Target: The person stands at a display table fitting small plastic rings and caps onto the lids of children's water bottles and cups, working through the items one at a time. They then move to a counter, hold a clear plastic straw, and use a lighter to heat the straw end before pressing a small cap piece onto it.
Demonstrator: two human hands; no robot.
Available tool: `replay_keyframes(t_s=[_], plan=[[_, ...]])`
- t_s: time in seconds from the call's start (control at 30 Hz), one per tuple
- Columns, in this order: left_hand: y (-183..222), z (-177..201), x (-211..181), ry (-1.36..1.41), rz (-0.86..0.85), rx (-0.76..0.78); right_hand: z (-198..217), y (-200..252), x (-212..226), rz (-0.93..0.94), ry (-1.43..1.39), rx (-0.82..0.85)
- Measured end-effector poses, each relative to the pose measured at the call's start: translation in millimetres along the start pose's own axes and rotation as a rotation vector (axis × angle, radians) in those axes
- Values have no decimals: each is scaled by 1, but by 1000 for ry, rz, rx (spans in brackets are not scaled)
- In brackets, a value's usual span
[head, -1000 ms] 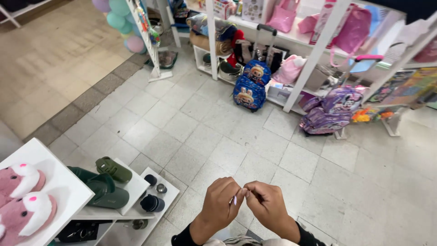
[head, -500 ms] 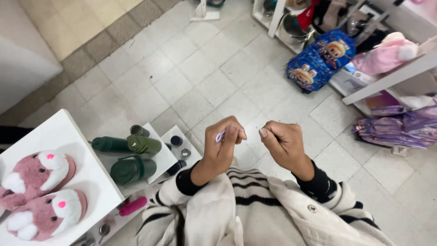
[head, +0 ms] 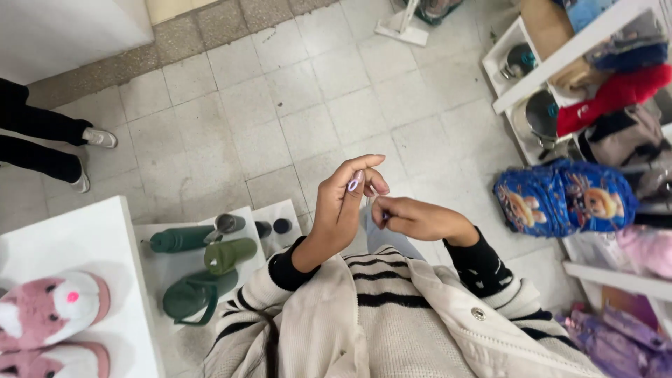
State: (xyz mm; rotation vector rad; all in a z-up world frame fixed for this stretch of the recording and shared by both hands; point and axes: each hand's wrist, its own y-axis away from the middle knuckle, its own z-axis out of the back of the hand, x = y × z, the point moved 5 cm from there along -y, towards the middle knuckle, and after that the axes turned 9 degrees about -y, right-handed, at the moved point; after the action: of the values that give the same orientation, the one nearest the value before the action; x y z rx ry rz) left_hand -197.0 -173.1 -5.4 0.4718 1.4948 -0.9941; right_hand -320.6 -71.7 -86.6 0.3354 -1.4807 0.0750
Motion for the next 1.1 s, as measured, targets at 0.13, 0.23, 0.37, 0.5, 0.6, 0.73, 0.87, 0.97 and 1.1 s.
replay_keyframes(t_s=[0.13,0.23,0.37,0.5,0.6,0.73,0.87,0.97,1.1], plan=[[-86,-1,52,68,37,-20,93,-29,49,132,-32,32],[-142,14,73,44,76,-98,169,-52,77,153,-298,-292],[-196,36,76,10,147,-221,223,-106,107,355,-236,-360],[-255,84,82,-262,37,-317,265,-175,118,384,-188,-174],[-305,124,86,-418,-101,-280,302,-228,116,343,-165,-84],[-370,179,106,-451,-172,-243,351,-309,130,333,66,-107],[-436,240,144,-380,18,-300,387,-390,185,595,418,-154],[-489,276,149,-314,9,-265,414,-436,197,690,537,-152],[-547,320,161,-353,-135,-208,465,-500,185,629,567,-113]])
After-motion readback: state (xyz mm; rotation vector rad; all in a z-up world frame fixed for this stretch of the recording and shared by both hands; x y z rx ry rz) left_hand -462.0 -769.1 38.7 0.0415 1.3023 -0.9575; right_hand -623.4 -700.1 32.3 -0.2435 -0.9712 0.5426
